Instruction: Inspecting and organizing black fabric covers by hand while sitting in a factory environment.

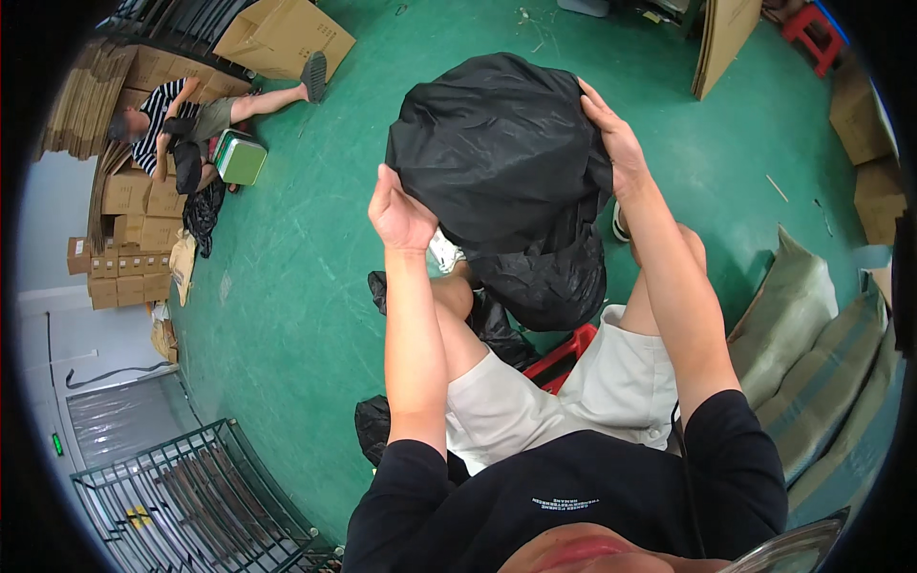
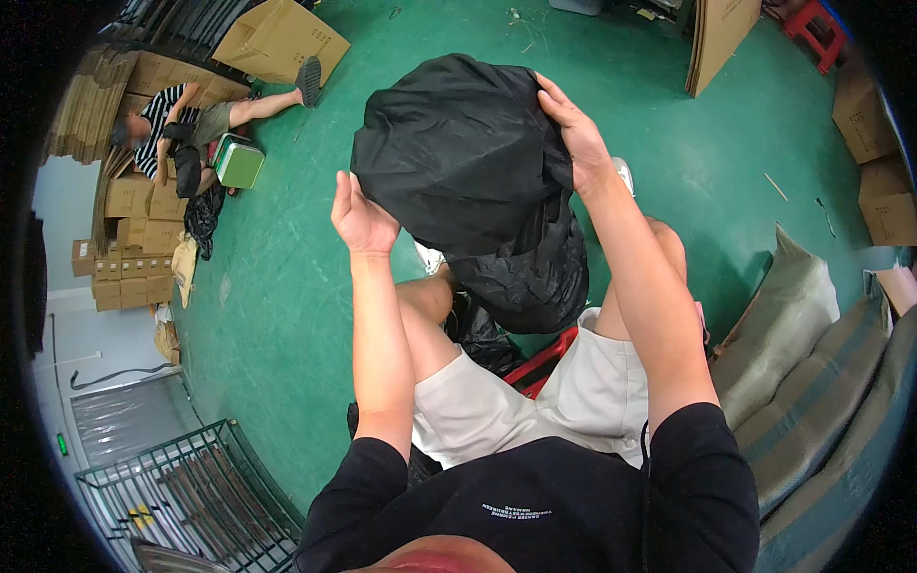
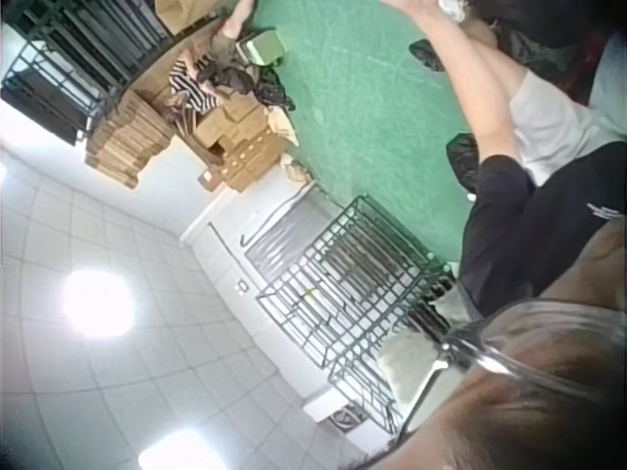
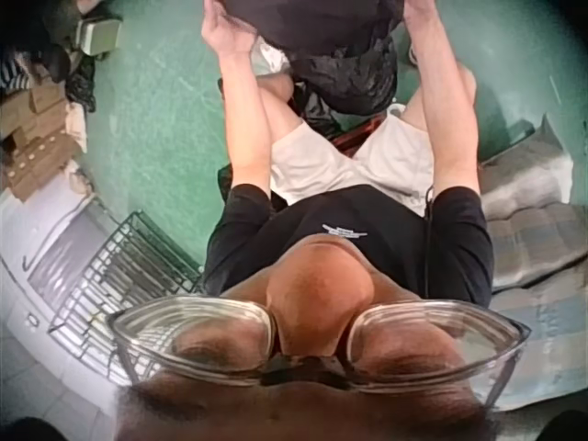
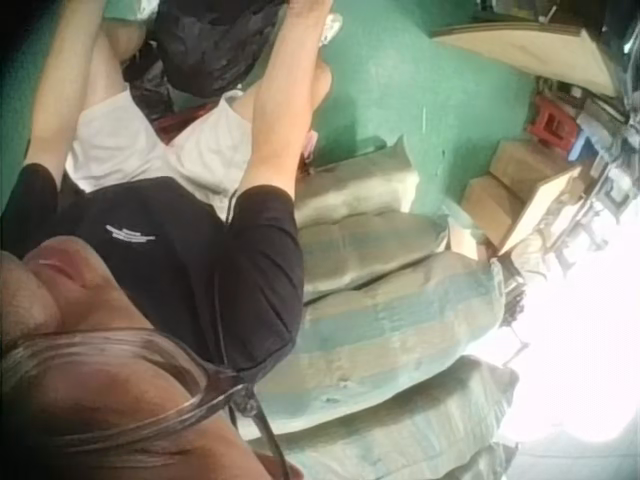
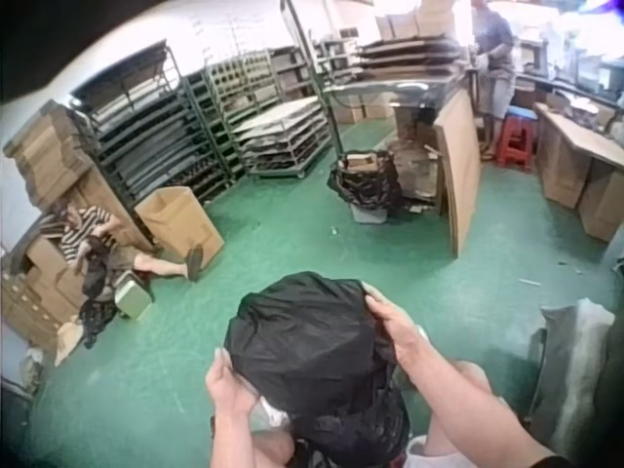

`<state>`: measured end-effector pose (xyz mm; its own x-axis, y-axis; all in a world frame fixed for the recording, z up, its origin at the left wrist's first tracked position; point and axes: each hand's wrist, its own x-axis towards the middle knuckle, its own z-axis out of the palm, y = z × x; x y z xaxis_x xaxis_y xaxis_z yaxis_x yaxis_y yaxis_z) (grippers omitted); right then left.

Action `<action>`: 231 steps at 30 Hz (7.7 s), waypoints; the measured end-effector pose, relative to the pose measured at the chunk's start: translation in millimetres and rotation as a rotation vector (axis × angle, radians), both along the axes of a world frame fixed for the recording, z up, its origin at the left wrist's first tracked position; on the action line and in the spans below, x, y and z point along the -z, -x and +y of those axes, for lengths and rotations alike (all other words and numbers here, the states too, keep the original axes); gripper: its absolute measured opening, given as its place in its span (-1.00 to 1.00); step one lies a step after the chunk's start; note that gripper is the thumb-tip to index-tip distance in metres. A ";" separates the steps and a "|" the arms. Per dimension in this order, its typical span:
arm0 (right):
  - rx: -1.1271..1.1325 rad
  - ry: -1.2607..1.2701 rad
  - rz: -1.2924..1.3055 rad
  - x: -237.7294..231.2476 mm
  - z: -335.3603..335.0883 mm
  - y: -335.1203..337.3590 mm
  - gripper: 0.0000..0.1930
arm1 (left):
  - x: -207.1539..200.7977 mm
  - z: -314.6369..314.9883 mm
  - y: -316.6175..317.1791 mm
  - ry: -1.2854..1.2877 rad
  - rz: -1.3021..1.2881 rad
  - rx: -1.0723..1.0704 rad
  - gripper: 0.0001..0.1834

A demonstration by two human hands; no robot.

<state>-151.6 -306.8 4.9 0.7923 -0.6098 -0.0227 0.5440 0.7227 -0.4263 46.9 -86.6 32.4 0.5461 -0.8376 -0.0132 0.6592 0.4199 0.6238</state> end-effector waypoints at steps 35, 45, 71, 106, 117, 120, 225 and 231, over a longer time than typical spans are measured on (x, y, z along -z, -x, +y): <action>0.222 -0.109 0.108 24.9 -8.4 -7.3 -0.72 | 20.2 -5.6 -14.2 -0.481 0.184 0.168 -0.67; 0.101 0.012 0.103 8.6 6.0 -7.5 -0.66 | 6.7 -7.4 4.3 -0.172 -0.503 -0.098 0.22; 0.160 0.160 0.260 19.5 -0.9 9.5 -0.61 | 10.4 -13.6 16.0 0.169 0.175 -0.039 -0.26; 0.217 0.234 0.587 11.2 10.7 -27.8 -0.54 | -0.9 -4.9 -10.8 0.168 -0.108 -0.191 -0.25; 0.173 0.277 0.405 2.7 -11.8 -77.4 -0.64 | 2.0 -45.7 -55.5 0.038 0.008 -0.294 -0.51; 0.107 0.186 0.229 -25.2 -14.6 -87.1 -0.43 | -4.4 -39.9 -67.7 0.095 0.094 -0.233 -0.61; -1.239 1.912 1.481 162.1 143.2 44.2 -0.11 | 194.8 88.2 217.7 -1.505 -1.703 0.843 0.00; -1.495 1.996 1.392 157.0 153.0 49.6 -0.03 | 186.6 85.6 222.0 -1.468 -1.608 0.926 0.10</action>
